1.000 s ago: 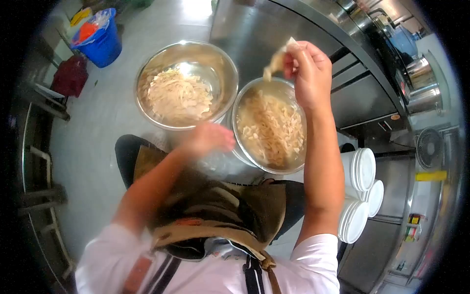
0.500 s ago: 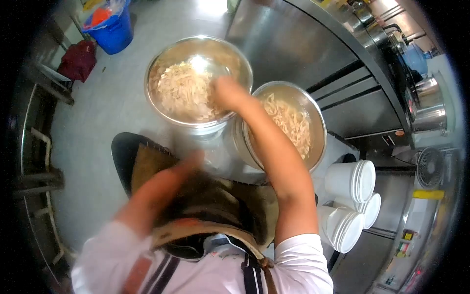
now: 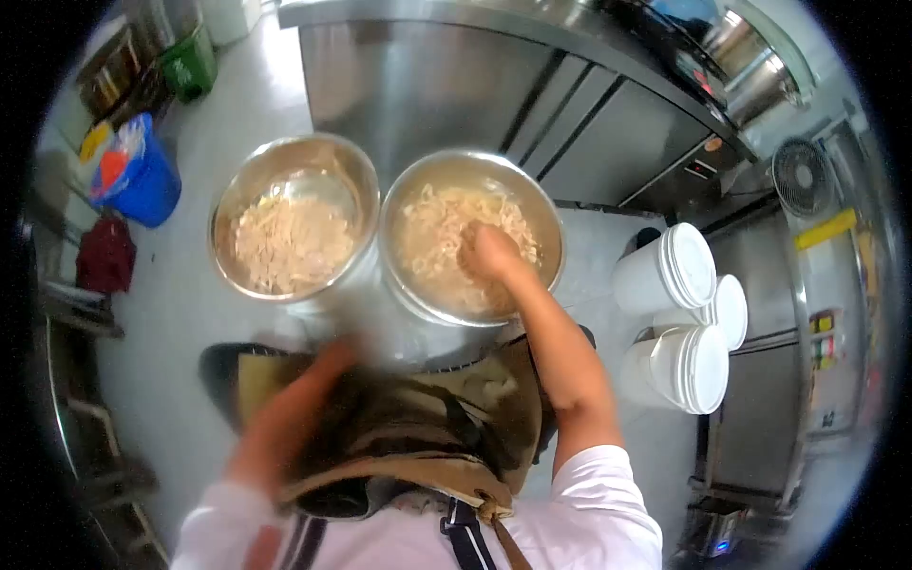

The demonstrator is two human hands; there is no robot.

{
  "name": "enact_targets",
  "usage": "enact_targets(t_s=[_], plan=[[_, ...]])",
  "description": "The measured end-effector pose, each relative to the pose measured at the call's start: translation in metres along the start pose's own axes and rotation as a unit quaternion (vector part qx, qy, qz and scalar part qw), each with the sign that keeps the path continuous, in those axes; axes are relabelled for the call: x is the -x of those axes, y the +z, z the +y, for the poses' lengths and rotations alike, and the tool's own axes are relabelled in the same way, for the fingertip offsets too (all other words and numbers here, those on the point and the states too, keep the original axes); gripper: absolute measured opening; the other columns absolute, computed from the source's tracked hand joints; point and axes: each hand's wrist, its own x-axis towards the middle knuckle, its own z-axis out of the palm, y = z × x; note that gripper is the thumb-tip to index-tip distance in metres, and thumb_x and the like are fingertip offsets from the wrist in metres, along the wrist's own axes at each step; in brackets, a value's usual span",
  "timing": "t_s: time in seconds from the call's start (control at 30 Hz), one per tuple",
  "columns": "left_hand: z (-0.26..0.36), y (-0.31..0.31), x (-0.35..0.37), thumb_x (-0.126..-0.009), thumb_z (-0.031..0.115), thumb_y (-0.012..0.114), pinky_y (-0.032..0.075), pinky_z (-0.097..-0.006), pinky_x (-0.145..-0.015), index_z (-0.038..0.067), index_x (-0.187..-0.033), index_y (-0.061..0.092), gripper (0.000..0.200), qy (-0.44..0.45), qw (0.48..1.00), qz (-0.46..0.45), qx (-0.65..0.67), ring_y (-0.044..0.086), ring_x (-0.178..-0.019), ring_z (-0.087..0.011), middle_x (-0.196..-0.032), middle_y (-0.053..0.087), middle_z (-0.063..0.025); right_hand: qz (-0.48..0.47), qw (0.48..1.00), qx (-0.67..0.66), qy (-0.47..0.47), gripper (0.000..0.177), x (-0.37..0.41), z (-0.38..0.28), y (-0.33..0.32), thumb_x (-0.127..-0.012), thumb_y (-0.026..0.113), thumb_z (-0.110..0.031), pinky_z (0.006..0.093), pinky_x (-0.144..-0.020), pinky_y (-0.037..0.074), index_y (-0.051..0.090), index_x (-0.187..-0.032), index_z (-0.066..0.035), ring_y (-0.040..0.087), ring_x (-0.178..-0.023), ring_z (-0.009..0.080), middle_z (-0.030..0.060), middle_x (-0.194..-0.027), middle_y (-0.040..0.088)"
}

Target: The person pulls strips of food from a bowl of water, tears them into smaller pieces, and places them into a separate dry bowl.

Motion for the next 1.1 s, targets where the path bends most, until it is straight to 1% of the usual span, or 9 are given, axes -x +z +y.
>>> enact_targets(t_s=[0.07, 0.1, 0.17, 0.5, 0.53, 0.67, 0.77, 0.9, 1.1], plan=[[0.030, -0.019, -0.005, -0.081, 0.025, 0.059, 0.051, -0.0476, -0.081, 0.006, -0.100, 0.067, 0.029, 0.071, 0.986, -0.137, -0.069, 0.063, -0.095, -0.0374, -0.103, 0.066, -0.0191, -0.034, 0.997, 0.056, 0.031, 0.025, -0.020, 0.033, 0.034, -0.079, 0.053, -0.017, 0.0419, -0.079, 0.050, 0.069, -0.090, -0.002, 0.065, -0.091, 0.0322, 0.0211, -0.096, 0.066], [-0.008, 0.037, -0.046, -0.091, 0.028, 0.052, 0.046, -0.0428, -0.091, 0.008, -0.120, 0.059, 0.036, 0.109, 0.993, -0.035, -0.040, 0.059, -0.106, -0.0318, -0.115, 0.062, -0.0167, -0.053, 0.994, 0.084, 0.045, 0.026, -0.030, 0.049, 0.051, -0.077, 0.051, -0.015, 0.0418, -0.082, 0.049, 0.070, -0.091, -0.003, 0.064, -0.097, 0.0314, 0.0202, -0.101, 0.066], [0.122, -0.130, 0.052, -0.089, 0.033, 0.054, 0.045, -0.0461, -0.093, 0.008, -0.127, 0.055, 0.045, 0.202, 0.976, 0.005, 0.085, 0.058, -0.106, -0.0400, -0.113, 0.061, -0.0229, -0.108, 0.989, 0.100, 0.000, 0.028, -0.025, 0.034, 0.042, -0.075, 0.055, -0.017, 0.0444, -0.081, 0.050, 0.069, -0.095, -0.002, 0.065, -0.091, 0.0359, 0.0208, -0.096, 0.067], [0.234, -0.230, 0.028, -0.088, 0.016, 0.053, 0.048, -0.0462, -0.082, 0.003, -0.100, 0.068, 0.023, 0.405, 0.891, 0.182, 0.092, 0.063, -0.081, -0.0369, -0.086, 0.065, -0.0221, -0.061, 0.997, 0.034, -0.039, 0.022, -0.003, 0.042, 0.028, -0.078, 0.057, -0.020, 0.0447, -0.075, 0.051, 0.069, -0.088, -0.005, 0.065, -0.088, 0.0367, 0.0196, -0.089, 0.067], [0.221, -0.208, -0.012, -0.085, 0.029, 0.058, 0.042, -0.0445, -0.093, 0.007, -0.095, 0.071, 0.027, 0.296, 0.953, 0.053, -0.033, 0.063, -0.086, -0.0366, -0.091, 0.065, -0.0220, -0.054, 0.998, 0.014, -0.040, 0.021, -0.001, 0.047, 0.032, -0.077, 0.057, -0.021, 0.0446, -0.075, 0.050, 0.070, -0.087, -0.007, 0.064, -0.086, 0.0368, 0.0191, -0.088, 0.067], [0.219, -0.205, -0.018, -0.083, 0.037, 0.060, 0.037, -0.0427, -0.100, 0.007, -0.119, 0.060, 0.047, 0.229, 0.951, 0.127, -0.163, 0.056, -0.108, -0.0401, -0.118, 0.058, -0.0247, 0.073, 0.994, -0.064, -0.051, 0.021, 0.005, 0.062, 0.007, -0.079, 0.054, -0.021, 0.0455, -0.071, 0.049, 0.069, -0.081, -0.007, 0.062, -0.078, 0.0376, 0.0192, -0.082, 0.066], [0.222, -0.198, -0.021, -0.085, 0.030, 0.059, 0.040, -0.0434, -0.099, 0.002, -0.128, 0.050, 0.052, 0.202, 0.973, 0.079, 0.081, 0.054, -0.112, -0.0415, -0.122, 0.054, -0.0270, 0.145, 0.971, -0.169, -0.086, 0.019, 0.016, 0.056, -0.016, -0.082, 0.056, -0.020, 0.0427, -0.065, 0.049, 0.067, -0.082, -0.004, 0.064, -0.071, 0.0327, 0.0206, -0.078, 0.064], [0.242, -0.201, -0.016, -0.090, 0.022, 0.057, 0.043, -0.0397, -0.096, -0.006, -0.127, 0.047, 0.048, 0.244, 0.895, 0.293, 0.231, 0.056, -0.113, -0.0350, -0.121, 0.055, -0.0289, 0.169, 0.916, -0.352, -0.095, 0.014, 0.030, 0.026, -0.047, -0.081, 0.059, -0.010, 0.0361, -0.069, 0.050, 0.064, -0.091, -0.002, 0.064, -0.075, 0.0226, 0.0144, -0.078, 0.066], [0.253, -0.208, -0.011, -0.085, 0.022, 0.065, 0.050, -0.0291, -0.075, 0.000, -0.105, 0.065, 0.030, 0.250, 0.852, 0.260, 0.379, 0.064, -0.083, -0.0158, -0.090, 0.069, -0.0091, 0.223, 0.906, -0.319, -0.169, 0.017, 0.062, 0.018, -0.063, -0.080, 0.060, -0.005, 0.0336, -0.077, 0.053, 0.062, -0.097, 0.001, 0.065, -0.081, 0.0187, 0.0121, -0.090, 0.067]])
